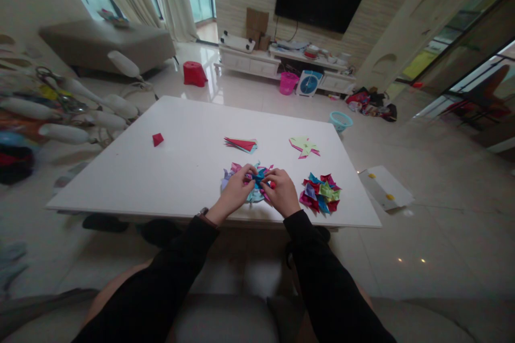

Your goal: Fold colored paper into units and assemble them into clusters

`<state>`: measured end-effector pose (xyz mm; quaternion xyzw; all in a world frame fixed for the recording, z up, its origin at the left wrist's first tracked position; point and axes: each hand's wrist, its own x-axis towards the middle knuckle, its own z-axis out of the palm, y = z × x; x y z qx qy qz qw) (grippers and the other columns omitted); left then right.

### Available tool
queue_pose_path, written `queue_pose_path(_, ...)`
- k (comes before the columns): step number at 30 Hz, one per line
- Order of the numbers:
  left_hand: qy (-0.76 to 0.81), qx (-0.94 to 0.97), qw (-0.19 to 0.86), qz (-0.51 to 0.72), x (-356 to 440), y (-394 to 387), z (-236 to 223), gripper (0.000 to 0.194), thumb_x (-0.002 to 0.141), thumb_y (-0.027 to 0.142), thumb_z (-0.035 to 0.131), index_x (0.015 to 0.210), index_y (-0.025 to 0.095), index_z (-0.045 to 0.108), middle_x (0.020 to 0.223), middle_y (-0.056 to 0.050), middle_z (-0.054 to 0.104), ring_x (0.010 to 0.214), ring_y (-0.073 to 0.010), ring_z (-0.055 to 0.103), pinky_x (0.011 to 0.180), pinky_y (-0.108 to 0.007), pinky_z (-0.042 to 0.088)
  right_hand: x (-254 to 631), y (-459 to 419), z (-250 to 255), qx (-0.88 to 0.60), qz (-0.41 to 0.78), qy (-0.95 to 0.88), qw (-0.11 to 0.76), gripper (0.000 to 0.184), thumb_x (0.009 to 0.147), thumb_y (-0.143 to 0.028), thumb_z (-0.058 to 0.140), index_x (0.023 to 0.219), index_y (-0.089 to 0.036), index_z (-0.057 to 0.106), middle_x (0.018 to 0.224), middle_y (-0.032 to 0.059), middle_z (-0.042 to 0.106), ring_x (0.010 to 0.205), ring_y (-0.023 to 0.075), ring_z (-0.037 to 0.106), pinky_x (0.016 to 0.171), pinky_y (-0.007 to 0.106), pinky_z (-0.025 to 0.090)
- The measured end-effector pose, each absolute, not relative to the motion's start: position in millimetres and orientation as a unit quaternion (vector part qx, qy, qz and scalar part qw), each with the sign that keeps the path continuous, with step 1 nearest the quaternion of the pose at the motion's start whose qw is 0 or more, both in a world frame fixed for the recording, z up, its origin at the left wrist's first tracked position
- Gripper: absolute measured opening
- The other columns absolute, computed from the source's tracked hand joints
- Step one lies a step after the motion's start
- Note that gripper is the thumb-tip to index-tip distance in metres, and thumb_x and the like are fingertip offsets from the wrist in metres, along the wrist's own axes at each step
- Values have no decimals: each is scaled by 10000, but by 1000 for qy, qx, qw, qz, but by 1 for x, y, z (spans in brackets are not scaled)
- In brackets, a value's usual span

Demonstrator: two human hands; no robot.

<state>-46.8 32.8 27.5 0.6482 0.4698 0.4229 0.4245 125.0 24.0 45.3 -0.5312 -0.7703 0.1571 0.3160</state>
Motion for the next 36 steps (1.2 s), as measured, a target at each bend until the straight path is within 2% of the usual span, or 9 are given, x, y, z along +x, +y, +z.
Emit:
queue_pose_path(5, 481, 737, 277, 385, -46, 26, 28, 213, 807, 72, 552, 940, 203, 653, 1149, -80, 590, 1132, -230, 592, 962, -383, 543, 123, 21, 47, -520, 140, -784, 307, 113, 872, -160, 692, 788, -218, 740, 968, 66, 684, 1006, 227, 575, 923, 377, 475)
queue_pose_path(9, 484, 778, 208, 343, -44, 21, 26, 213, 836, 88, 578, 974, 207, 689, 1283, -94, 561, 1117, -239, 612, 1019, -418, 520, 122, 20, 46, -511, 128, -800, 288, 122, 875, -168, 687, 789, -227, 750, 975, 64, 677, 999, 231, 568, 907, 380, 480)
queue_pose_path(14, 497, 801, 155, 296, -46, 19, 30, 150, 859, 115, 599, 951, 193, 690, 1253, -107, 586, 1121, -267, 611, 961, -411, 542, 122, 21, 42, -495, 119, -810, 291, 119, 884, -191, 689, 793, -232, 753, 979, 62, 672, 1000, 228, 566, 899, 370, 480)
queue_pose_path(23, 493, 822, 127, 255, -50, 19, 38, 158, 897, 120, 563, 911, 199, 700, 1175, -92, 621, 1103, -256, 595, 955, -399, 514, 124, 19, 46, -488, 115, -816, 289, 99, 869, -162, 669, 807, -220, 720, 976, 70, 662, 1009, 240, 556, 904, 381, 473)
queue_pose_path(36, 463, 841, 105, 258, -51, 20, 34, 104, 901, 138, 611, 941, 177, 699, 1112, -86, 638, 1051, -244, 601, 911, -391, 503, 125, 20, 42, -479, 75, -831, 272, 118, 817, -105, 683, 774, -215, 677, 960, 65, 661, 973, 248, 550, 837, 378, 480)
